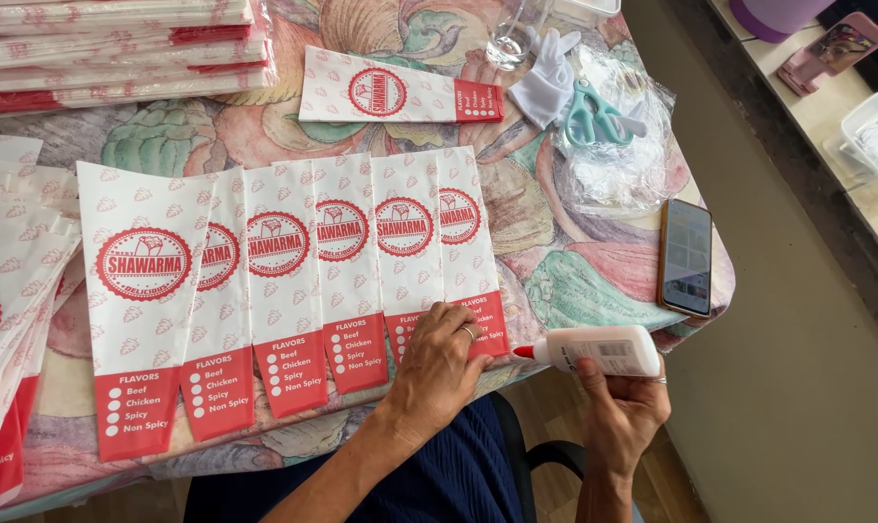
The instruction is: The person applies glue to the edges of printed paper cones and folds them to form a sealed shape. They repeat this process for several cones, stacking the finished ones on the table.
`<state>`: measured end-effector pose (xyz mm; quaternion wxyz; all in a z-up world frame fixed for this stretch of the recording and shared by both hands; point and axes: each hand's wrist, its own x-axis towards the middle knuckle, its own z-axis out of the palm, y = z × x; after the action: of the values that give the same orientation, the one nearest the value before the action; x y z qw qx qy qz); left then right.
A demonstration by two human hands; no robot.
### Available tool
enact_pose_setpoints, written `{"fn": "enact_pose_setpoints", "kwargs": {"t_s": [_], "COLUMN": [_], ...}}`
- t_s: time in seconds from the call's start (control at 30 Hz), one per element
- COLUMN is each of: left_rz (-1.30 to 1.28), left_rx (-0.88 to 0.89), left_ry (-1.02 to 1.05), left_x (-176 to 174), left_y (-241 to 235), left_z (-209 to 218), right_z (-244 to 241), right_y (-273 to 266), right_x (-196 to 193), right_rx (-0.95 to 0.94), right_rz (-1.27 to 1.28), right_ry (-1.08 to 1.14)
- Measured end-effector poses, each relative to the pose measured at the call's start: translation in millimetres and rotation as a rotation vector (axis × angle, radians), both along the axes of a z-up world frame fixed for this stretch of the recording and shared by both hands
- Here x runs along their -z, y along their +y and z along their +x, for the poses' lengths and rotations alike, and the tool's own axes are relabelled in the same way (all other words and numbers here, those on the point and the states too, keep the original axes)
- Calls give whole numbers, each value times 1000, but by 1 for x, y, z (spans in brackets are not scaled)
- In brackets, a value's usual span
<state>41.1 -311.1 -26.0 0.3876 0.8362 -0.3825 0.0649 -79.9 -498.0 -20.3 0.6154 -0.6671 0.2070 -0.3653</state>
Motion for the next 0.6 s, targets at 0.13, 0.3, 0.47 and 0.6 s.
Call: {"fn": "enact_pose_setpoints", "kwargs": {"t_s": [0.13, 0.3, 0.47, 0.6], "left_rz": [-18, -39, -64, -66], "left_rx": [-48, -65, -15, -9], "left_ry": [50, 76, 83, 50], "left_x": [1, 3, 4, 8], "left_y": [-4, -5, -1, -2], "left_z": [-1, 1, 3, 4], "right_z": [-2, 7, 10, 4], "right_y": [2, 20, 26, 3], "right_x": [9, 6, 8, 15], "right_rx": [57, -21, -79, -76], "right_rz": [23, -25, -81, 16], "right_ry": [-40, 9, 57, -26]}}
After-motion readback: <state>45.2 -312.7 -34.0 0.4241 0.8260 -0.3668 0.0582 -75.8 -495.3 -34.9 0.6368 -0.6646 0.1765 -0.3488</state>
